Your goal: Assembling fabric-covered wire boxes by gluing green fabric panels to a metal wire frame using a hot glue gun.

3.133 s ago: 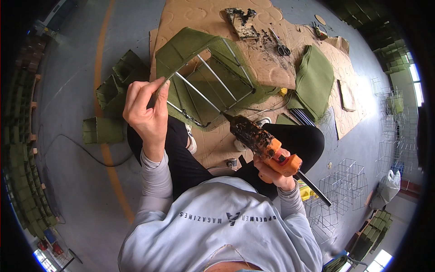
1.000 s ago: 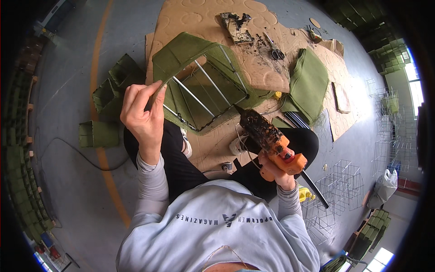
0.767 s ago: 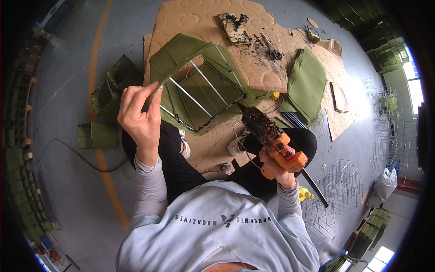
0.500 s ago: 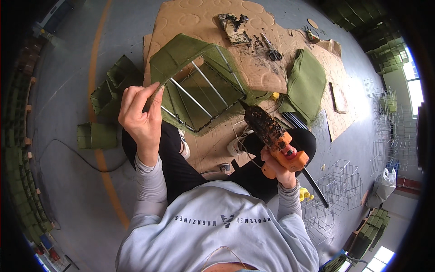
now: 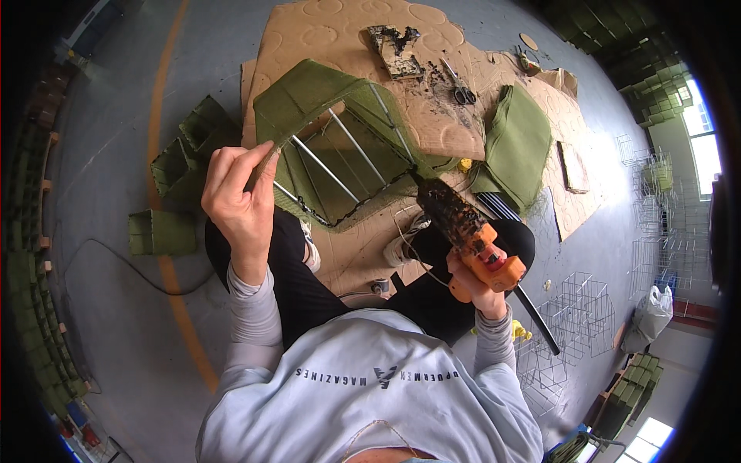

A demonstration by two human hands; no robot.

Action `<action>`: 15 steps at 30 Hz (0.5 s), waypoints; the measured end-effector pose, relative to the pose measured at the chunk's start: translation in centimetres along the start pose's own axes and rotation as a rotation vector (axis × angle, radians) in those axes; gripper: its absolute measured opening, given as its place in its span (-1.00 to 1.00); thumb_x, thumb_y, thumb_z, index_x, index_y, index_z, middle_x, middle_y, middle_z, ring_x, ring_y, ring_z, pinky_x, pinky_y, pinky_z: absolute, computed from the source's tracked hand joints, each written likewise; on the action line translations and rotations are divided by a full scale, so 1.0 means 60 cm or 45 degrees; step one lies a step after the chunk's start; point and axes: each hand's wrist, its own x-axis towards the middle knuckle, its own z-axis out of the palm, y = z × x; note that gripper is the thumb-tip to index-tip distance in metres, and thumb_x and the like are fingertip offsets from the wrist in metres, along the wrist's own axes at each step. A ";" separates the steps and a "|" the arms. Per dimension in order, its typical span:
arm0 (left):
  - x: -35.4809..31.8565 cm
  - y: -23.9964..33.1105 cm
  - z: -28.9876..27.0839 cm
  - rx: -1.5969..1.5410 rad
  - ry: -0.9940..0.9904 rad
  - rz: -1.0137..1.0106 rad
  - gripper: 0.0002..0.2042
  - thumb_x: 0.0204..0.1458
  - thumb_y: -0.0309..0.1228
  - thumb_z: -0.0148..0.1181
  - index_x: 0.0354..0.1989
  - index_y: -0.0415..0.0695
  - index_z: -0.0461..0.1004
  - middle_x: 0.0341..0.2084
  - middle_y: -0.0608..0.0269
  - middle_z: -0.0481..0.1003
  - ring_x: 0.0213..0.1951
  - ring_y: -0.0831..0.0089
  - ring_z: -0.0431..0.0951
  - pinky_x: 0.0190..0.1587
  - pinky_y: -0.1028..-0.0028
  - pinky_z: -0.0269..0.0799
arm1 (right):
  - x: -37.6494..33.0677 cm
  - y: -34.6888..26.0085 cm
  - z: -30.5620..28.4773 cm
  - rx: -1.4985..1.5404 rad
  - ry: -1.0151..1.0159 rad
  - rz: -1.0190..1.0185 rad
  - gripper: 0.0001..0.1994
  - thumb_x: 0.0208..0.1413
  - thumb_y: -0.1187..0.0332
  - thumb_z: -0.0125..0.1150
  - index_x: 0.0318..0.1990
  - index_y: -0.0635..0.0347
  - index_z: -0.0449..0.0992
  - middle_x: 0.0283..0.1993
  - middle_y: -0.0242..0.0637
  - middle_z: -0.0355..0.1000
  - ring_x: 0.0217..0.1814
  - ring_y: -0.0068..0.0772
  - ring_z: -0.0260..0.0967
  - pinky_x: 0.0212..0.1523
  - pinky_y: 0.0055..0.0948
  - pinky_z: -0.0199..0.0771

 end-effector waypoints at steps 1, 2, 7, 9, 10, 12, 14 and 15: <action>0.000 0.000 0.000 0.000 0.014 0.014 -0.84 -0.13 -0.62 0.42 -0.33 -0.28 0.62 -0.54 0.24 0.42 -0.45 0.36 0.43 -0.40 0.41 0.36 | 0.005 -0.006 -0.006 0.139 0.033 0.116 -0.86 -0.12 0.56 0.30 -0.37 0.24 0.49 -0.40 -0.24 0.42 -0.42 -0.15 0.42 -0.41 -0.33 0.41; 0.000 0.001 0.001 -0.004 0.016 0.014 -0.84 -0.13 -0.62 0.42 -0.33 -0.28 0.62 -0.54 0.24 0.42 -0.45 0.36 0.43 -0.40 0.41 0.36 | 0.009 -0.011 -0.010 0.274 0.068 0.235 -0.87 -0.10 0.55 0.30 -0.37 0.25 0.48 -0.41 -0.24 0.43 -0.42 -0.16 0.42 -0.39 -0.34 0.42; 0.000 0.004 0.002 -0.024 0.006 0.023 -0.83 -0.14 -0.62 0.42 -0.33 -0.27 0.62 -0.54 0.24 0.40 -0.45 0.36 0.42 -0.40 0.39 0.35 | 0.018 -0.010 -0.020 0.367 0.102 0.313 -0.87 -0.09 0.50 0.31 -0.38 0.26 0.48 -0.42 -0.24 0.44 -0.43 -0.18 0.43 -0.40 -0.35 0.41; 0.001 0.004 0.003 -0.024 0.007 0.022 -0.83 -0.14 -0.62 0.42 -0.33 -0.28 0.62 -0.54 0.24 0.40 -0.45 0.35 0.42 -0.40 0.39 0.35 | 0.021 -0.010 -0.024 0.296 0.071 0.238 -0.88 -0.09 0.50 0.31 -0.38 0.26 0.48 -0.42 -0.24 0.44 -0.42 -0.16 0.43 -0.40 -0.34 0.40; 0.002 0.004 0.003 -0.024 0.007 0.022 -0.83 -0.15 -0.61 0.42 -0.33 -0.28 0.62 -0.54 0.24 0.40 -0.45 0.35 0.42 -0.40 0.39 0.35 | 0.020 -0.010 -0.024 0.294 0.070 0.238 -0.88 -0.09 0.50 0.31 -0.38 0.26 0.48 -0.42 -0.24 0.44 -0.42 -0.16 0.43 -0.40 -0.34 0.40; 0.002 0.008 0.000 -0.014 -0.020 -0.002 -0.86 -0.10 -0.62 0.40 -0.33 -0.30 0.62 -0.52 0.24 0.42 -0.43 0.38 0.44 -0.35 0.42 0.36 | 0.017 -0.011 -0.024 0.023 0.053 0.092 -0.87 -0.08 0.48 0.31 -0.38 0.25 0.48 -0.43 -0.23 0.43 -0.42 -0.15 0.42 -0.40 -0.33 0.38; 0.001 0.011 -0.001 -0.006 -0.047 -0.026 -0.88 -0.06 -0.62 0.38 -0.33 -0.32 0.62 -0.50 0.23 0.45 -0.41 0.40 0.46 -0.30 0.45 0.37 | 0.027 -0.014 -0.027 0.082 0.053 0.074 -0.87 -0.08 0.47 0.32 -0.38 0.24 0.48 -0.43 -0.23 0.43 -0.43 -0.14 0.41 -0.41 -0.33 0.37; 0.001 0.012 -0.001 -0.006 -0.058 -0.035 -0.88 -0.06 -0.62 0.38 -0.33 -0.32 0.62 -0.50 0.23 0.44 -0.41 0.40 0.45 -0.31 0.45 0.36 | 0.034 -0.016 -0.028 0.142 0.054 0.056 -0.86 -0.08 0.46 0.32 -0.38 0.24 0.48 -0.43 -0.22 0.42 -0.44 -0.13 0.40 -0.42 -0.33 0.36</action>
